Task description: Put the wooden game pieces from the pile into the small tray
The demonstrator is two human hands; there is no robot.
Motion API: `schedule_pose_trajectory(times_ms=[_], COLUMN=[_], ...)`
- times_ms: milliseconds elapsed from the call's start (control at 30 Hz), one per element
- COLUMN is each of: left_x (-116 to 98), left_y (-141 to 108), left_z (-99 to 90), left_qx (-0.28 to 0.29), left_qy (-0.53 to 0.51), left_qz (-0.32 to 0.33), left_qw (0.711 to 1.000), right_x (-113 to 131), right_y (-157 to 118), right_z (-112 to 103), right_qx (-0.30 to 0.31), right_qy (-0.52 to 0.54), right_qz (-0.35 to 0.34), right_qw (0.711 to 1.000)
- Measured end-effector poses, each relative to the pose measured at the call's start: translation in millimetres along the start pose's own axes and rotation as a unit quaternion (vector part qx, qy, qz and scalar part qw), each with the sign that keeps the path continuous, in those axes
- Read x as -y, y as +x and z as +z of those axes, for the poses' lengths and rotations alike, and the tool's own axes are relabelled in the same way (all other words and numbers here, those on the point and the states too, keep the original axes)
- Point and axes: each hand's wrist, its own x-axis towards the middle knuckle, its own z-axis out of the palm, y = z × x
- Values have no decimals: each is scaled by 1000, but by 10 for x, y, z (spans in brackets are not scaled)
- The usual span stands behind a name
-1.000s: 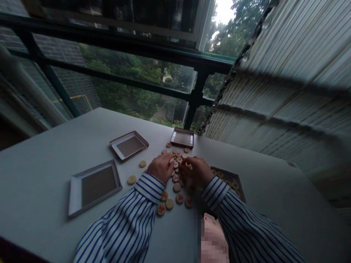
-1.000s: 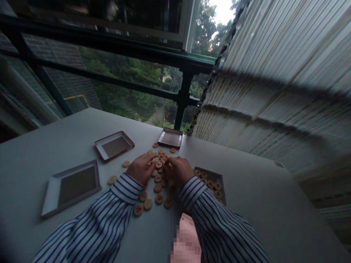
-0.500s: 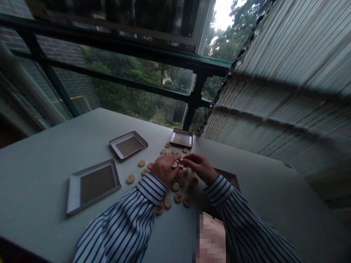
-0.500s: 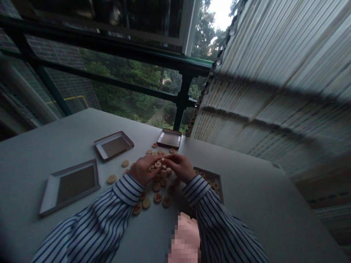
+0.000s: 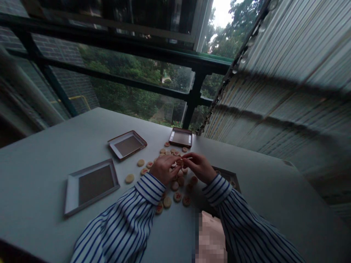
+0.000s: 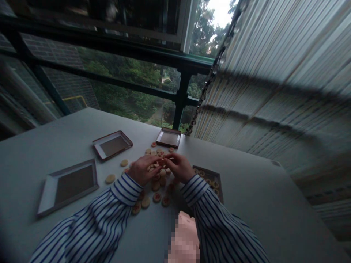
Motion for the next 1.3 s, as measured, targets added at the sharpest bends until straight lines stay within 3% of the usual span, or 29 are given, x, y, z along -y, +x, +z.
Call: schedule_pose_trajectory(times_ms=[167,433,867,1100,1300], left_x=[22,-17,24,233,326], left_y=[-9,-9,3,-14,-36], left_z=[12,-18,-101,-170,-162], left_qx=[2,-7,63,39,72], left_qy=[-10,-36,-120,-9,60], left_qz=[-1,-28,-69,-83,-90], left_qw=[1000,999,988,996,992], right_x=[-27,-71,24,-6,13], right_y=[-21,-16,-42,-45,-59], right_z=[-13,-68,-178,-324,-328], right_qx=[13,42,114,80,121], right_qy=[-42,-44,-165,-378,-504], right_qz=[-46,-51,-43,-91,-64], right_qw=[998,997,979,918,853])
